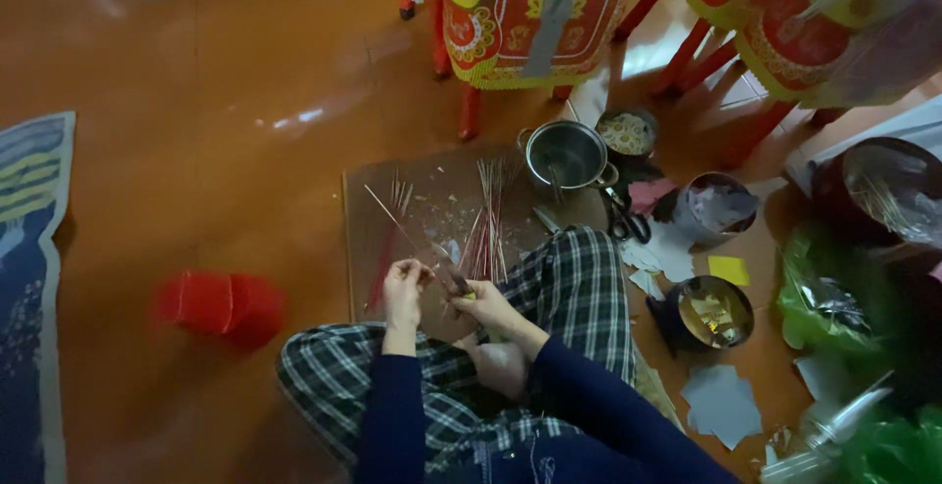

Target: Trimming the ends of thin red sticks using a knife while sitting on the floor

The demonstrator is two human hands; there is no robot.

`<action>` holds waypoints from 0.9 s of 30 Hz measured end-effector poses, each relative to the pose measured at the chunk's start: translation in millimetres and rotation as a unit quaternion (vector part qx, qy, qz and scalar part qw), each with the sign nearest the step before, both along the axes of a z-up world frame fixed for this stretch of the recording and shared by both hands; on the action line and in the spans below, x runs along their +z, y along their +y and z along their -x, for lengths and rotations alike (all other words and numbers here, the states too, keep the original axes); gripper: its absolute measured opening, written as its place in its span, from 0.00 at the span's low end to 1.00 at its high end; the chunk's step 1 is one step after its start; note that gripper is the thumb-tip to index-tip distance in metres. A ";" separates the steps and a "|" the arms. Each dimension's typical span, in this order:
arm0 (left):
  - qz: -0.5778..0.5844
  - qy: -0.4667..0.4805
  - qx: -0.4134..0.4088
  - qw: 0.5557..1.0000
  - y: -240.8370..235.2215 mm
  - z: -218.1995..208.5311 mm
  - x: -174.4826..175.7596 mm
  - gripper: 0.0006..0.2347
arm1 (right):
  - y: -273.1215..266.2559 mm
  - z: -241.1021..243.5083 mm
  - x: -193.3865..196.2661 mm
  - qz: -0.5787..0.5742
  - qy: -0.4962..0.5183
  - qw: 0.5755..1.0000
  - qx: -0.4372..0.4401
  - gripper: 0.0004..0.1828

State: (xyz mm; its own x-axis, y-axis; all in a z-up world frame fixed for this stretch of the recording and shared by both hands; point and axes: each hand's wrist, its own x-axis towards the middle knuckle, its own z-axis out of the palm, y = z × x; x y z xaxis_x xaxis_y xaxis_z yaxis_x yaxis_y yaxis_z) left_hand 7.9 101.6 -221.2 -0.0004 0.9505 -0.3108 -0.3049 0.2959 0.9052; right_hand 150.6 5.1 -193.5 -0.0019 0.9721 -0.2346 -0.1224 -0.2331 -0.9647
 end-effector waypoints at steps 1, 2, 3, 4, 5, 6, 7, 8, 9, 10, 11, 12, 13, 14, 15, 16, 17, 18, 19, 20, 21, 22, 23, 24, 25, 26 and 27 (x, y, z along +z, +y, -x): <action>0.001 0.001 0.001 1.000 -2.2 3.0 -4.2 0.02 | -4.8 -1.2 2.5 0.001 0.001 1.000 0.001 0.03; 0.048 0.036 -0.032 0.998 -4.1 5.8 -8.5 0.09 | -9.3 -2.6 4.8 0.017 0.016 1.000 0.016 0.03; 0.094 0.069 -0.066 0.991 -4.9 8.1 -12.7 0.19 | -13.0 -4.5 7.4 0.033 0.031 0.999 0.031 0.03; 0.094 0.069 -0.065 0.991 -12.7 2.3 -19.2 0.19 | -17.9 -3.9 11.1 0.033 0.031 0.998 0.031 0.03; 0.121 0.087 -0.119 0.982 -18.8 -3.4 -25.1 0.25 | -21.3 -3.2 15.1 0.028 0.046 0.998 0.026 0.01; 0.147 0.104 -0.173 0.968 -24.3 -9.1 -31.0 0.31 | -24.1 -2.6 19.2 0.023 0.061 0.998 0.020 0.02; 0.147 0.105 -0.173 0.968 -15.5 -10.6 -55.8 0.31 | -25.3 -1.9 30.0 0.023 0.062 0.998 0.019 0.02; 0.121 0.192 -0.179 0.957 -6.3 -11.9 -80.8 0.27 | -26.1 -1.2 40.7 0.029 0.071 0.997 0.009 0.01; 0.094 0.276 -0.183 0.939 0.2 -14.6 -106.9 0.24 | -29.1 -1.7 50.7 0.037 0.078 0.996 -0.002 0.01; 0.095 0.276 -0.184 0.939 -0.4 -11.3 -107.4 0.24 | -29.6 -5.9 41.7 0.038 0.078 0.996 -0.002 0.01; 0.053 0.393 -0.204 0.895 -2.0 -8.4 -108.2 0.22 | -30.5 -10.4 32.8 0.053 0.078 0.995 -0.016 0.01; 0.011 0.503 -0.222 0.835 -3.0 -5.6 -109.2 0.19 | -31.0 -15.0 23.9 0.068 0.078 0.994 -0.030 0.03; 0.013 0.502 -0.223 0.836 -2.8 -7.5 -104.5 0.19 | -32.9 -21.9 10.3 0.070 0.078 0.994 -0.030 0.03; -0.028 0.411 -0.173 0.895 -2.3 -9.5 -99.8 0.13 | -34.5 -28.8 -3.2 0.073 0.060 0.995 -0.031 0.03; -0.068 0.314 -0.120 0.939 1.4 -10.7 -94.3 0.08 | -33.5 -35.1 -16.3 0.075 0.042 0.996 -0.033 0.04; -0.067 0.314 -0.120 0.939 -17.5 -11.8 -49.3 0.08 | -35.0 -37.6 -25.0 0.076 0.042 0.996 -0.032 0.04; -0.055 0.169 -0.077 0.981 -25.5 -18.4 3.2 0.10 | -34.1 -39.8 -33.6 0.082 0.049 0.995 -0.026 0.05; -0.041 0.019 -0.033 0.998 -29.1 -27.7 61.9 0.13 | -33.3 -41.8 -42.1 0.088 0.056 0.994 -0.020 0.07; -0.040 0.020 -0.032 0.998 -26.5 -22.8 86.0 0.13 | -32.1 -38.1 -38.2 0.089 0.056 0.994 -0.018 0.07; -0.064 -0.001 -0.016 0.998 -23.7 -17.8 110.0 0.12 | -30.8 -34.2 -34.4 0.092 0.054 0.994 -0.009 0.06; -0.087 -0.023 0.002 0.996 -22.6 -13.6 133.4 0.11 | -30.8 -31.8 -30.9 0.096 0.050 0.994 0.002 0.06; -0.086 -0.023 0.005 0.996 -15.3 -10.3 135.7 0.11 | -29.2 -32.2 -31.7 0.098 0.050 0.994 0.005 0.06; -0.107 -0.016 0.031 0.994 -9.0 -6.0 137.5 0.09 | -28.6 -32.0 -32.6 0.094 0.033 0.995 0.029 0.06; -0.129 -0.009 0.056 0.990 -2.5 -1.2 139.0 0.07 | -27.8 -31.5 -33.6 0.091 0.016 0.994 0.053 0.07; -0.125 -0.008 0.060 0.990 -3.8 0.1 149.3 0.07 | -27.7 -32.3 -36.1 0.094 0.016 0.994 0.057 0.07; -0.162 0.031 0.067 0.984 -5.3 1.6 159.3 0.06 | -27.8 -32.9 -38.8 0.057 -0.051 0.996 0.046 0.04; -0.199 0.071 0.074 0.975 -7.8 4.4 169.2 0.05 | -28.8 -32.2 -41.8 0.018 -0.118 0.992 0.037 0.07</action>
